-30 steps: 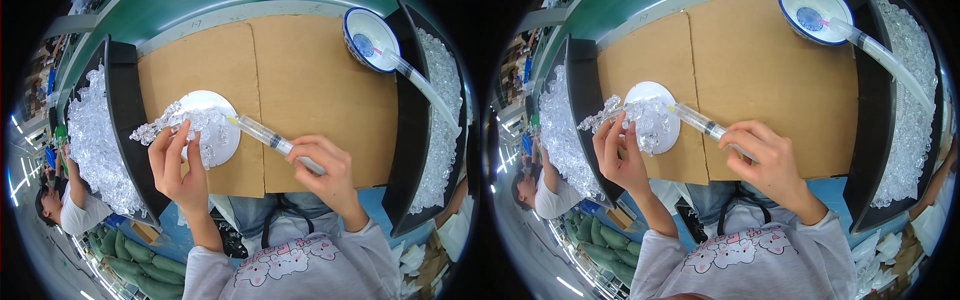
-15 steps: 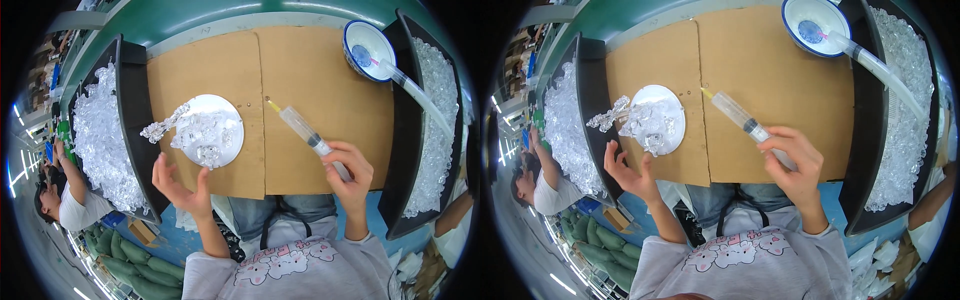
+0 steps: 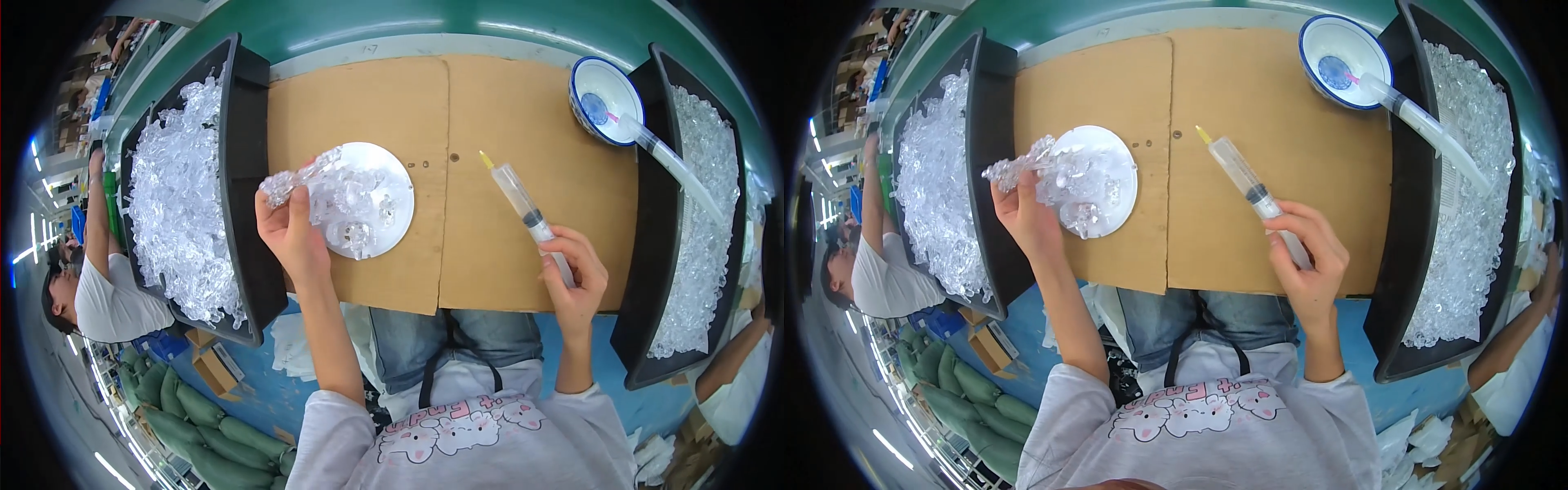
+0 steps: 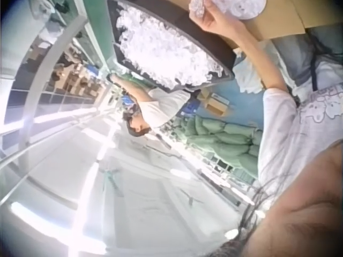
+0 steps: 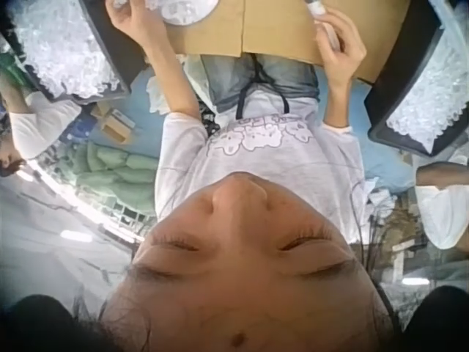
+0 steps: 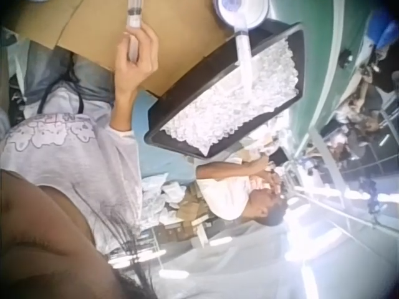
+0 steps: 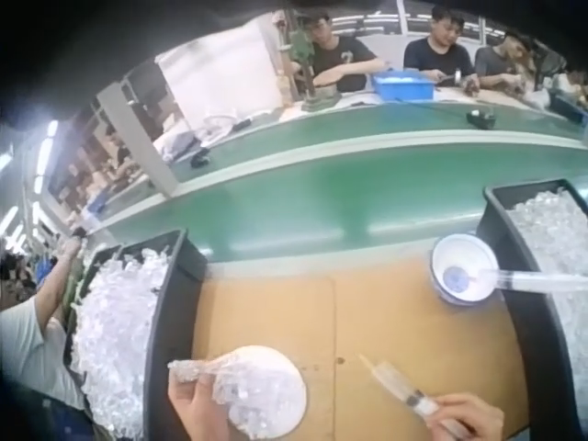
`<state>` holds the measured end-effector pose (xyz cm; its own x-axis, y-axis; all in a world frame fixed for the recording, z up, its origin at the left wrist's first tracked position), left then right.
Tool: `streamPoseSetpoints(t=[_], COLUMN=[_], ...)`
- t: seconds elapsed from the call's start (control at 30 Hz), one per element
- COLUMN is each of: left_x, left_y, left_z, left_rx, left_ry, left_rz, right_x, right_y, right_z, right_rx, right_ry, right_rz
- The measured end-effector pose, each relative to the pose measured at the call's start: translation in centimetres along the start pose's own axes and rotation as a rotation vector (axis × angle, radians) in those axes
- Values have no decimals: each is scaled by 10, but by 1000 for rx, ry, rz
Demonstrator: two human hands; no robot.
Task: Applying adhesive with a syringe to attach decorative crystal pieces onto a circular base.
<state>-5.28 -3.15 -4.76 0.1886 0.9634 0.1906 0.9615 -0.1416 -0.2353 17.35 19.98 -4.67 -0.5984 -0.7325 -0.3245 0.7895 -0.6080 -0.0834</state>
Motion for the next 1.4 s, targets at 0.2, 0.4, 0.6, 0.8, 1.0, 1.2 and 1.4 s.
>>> streamPoseSetpoints(t=[0.2, 0.4, 0.6, 0.8, 1.0, 1.2, 1.4], left_x=[-7, 0, 26, 82, 145, 148, 141], left_y=[4, 3, -35, -129, -234, -263, -115], left_z=[9, 5, 13, 50, 88, 101, -6], left_rx=[132, 190, 145, 130, 131, 183, 231], left_ry=[209, 196, 190, 96, 58, -404, -505], left_rz=[-58, -44, -58, -104, 11, -33, 310], right_x=[3, 2, -8, -12, -12, -3, -17], right_y=[-2, -1, -8, -11, -7, -5, -6], right_z=[-7, -5, -3, -12, -13, -7, -12], right_rx=[-35, -30, -34, -10, 13, 24, -31], right_ry=[24, 33, 124, 106, 59, 2, 203], right_rz=[-6, -15, -121, -121, -123, -122, -204])
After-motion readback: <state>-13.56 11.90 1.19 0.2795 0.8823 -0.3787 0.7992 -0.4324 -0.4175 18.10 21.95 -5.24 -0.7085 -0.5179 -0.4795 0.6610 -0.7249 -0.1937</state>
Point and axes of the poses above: each hand's wrist, its own y-axis away from the middle knuckle, its own x-axis out of the palm, z = x × y, the point moved 2 cm from there along -y, towards the middle knuckle, and after that the axes turned 1 degree about x, right-handed, at the moved point
